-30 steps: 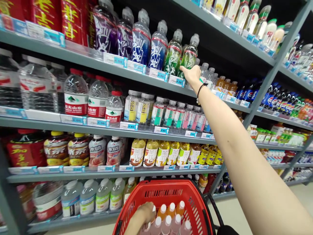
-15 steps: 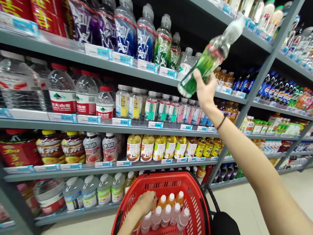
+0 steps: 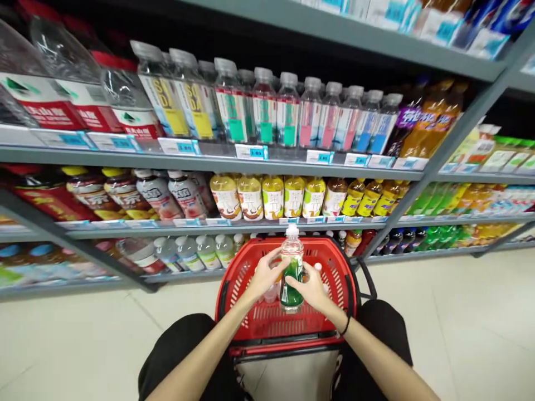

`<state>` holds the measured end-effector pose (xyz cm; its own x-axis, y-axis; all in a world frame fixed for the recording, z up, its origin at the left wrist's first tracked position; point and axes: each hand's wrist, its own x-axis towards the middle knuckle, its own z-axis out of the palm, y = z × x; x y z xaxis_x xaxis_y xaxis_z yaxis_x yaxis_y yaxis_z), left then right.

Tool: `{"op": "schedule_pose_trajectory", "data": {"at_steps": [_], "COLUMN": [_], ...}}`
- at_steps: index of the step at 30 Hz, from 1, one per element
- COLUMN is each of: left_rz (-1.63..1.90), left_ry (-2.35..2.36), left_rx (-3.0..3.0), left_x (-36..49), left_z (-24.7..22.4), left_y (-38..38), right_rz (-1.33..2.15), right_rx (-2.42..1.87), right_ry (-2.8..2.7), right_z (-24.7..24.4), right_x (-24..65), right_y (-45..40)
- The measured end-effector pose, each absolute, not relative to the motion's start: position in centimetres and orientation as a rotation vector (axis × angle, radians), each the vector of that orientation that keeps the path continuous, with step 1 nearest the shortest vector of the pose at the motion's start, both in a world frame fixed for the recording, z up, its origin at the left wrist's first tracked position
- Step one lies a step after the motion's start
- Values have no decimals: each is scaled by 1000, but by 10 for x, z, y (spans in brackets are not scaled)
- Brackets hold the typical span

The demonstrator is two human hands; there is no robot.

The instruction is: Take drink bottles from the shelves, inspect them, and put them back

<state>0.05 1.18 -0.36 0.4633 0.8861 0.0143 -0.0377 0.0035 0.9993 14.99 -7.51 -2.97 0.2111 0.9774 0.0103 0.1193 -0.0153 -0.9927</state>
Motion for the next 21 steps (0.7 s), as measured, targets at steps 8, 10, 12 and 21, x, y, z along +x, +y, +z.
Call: {"op": "schedule_pose_trajectory", "data": {"at_steps": [8,10,12,21], "left_rz": [921,959,996,1141], "left_ry": [817,786,727,611], "left_rx": [1333,1370,1392,1138], "left_x": [-1,-2,-4,-16], "left_z": [-4,1,4,3], "left_y": [10,9,8,8], "right_rz": [1144,1179,1276,2026], "right_rx": [-1265,-1190,-1087,-956], "right_ry": [-1106,-1076,-1044,-540], "right_z": [-44,-38,-34,-35], "right_x": [150,154,157,132], "right_y": [-86,-83,-79,-79]}}
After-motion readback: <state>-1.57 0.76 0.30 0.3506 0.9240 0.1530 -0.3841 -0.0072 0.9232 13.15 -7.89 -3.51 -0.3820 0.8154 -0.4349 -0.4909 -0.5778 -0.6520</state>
